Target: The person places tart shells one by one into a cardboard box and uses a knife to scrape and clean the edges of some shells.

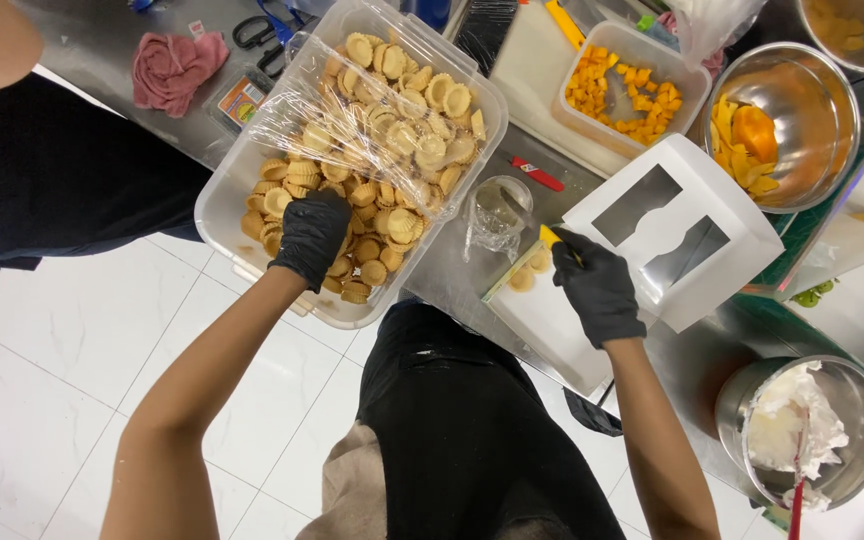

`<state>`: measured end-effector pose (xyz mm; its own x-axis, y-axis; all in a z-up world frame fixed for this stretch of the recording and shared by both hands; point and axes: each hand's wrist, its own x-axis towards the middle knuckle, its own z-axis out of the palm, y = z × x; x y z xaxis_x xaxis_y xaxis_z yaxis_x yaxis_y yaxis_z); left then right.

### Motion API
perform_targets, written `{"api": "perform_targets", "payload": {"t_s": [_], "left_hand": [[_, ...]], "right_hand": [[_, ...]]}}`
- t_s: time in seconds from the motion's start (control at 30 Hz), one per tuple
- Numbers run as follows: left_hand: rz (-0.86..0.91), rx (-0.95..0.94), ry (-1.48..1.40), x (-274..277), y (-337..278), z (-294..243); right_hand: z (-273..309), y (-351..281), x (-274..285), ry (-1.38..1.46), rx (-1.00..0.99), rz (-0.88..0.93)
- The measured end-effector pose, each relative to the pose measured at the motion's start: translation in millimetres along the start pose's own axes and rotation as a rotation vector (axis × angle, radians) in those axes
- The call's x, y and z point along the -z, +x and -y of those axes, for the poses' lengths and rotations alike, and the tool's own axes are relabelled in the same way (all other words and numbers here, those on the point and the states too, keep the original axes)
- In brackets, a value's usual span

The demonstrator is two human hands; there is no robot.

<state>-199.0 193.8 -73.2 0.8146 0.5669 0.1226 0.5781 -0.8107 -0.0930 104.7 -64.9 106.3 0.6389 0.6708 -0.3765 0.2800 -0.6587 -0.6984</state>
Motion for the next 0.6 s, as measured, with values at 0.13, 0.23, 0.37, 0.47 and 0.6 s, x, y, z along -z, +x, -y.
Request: {"api": "perform_targets", "payload": {"t_s": [0.13,0.23,0.37,0.47,0.6], "left_hand": [[0.02,-0.066,0.034,0.9,-1.1,8.0],[0.0,-0.086,0.08,30.1,0.7,9.3],[0.034,0.235,-0.53,74.1,-8.5,10.0],[0.179,0.649,-1.371,95.9,-15.1,4.3],[0.507,0.966,-1.985,83.9,-22.0,-13.4]], "right_hand": [[-41.3,52.0,-29.3,-0.35,0.262,-0.063],[-55.8,63.3,-42.7,-0.277,0.183,-0.052],[-82.1,67.3,-46.8,0.192,-0.022,-0.032],[-83.2,62.4,-41.4,0.566,-0.327,0.017],[-88.4,51.3,-35.1,0.743,-0.348,0.061]]}}
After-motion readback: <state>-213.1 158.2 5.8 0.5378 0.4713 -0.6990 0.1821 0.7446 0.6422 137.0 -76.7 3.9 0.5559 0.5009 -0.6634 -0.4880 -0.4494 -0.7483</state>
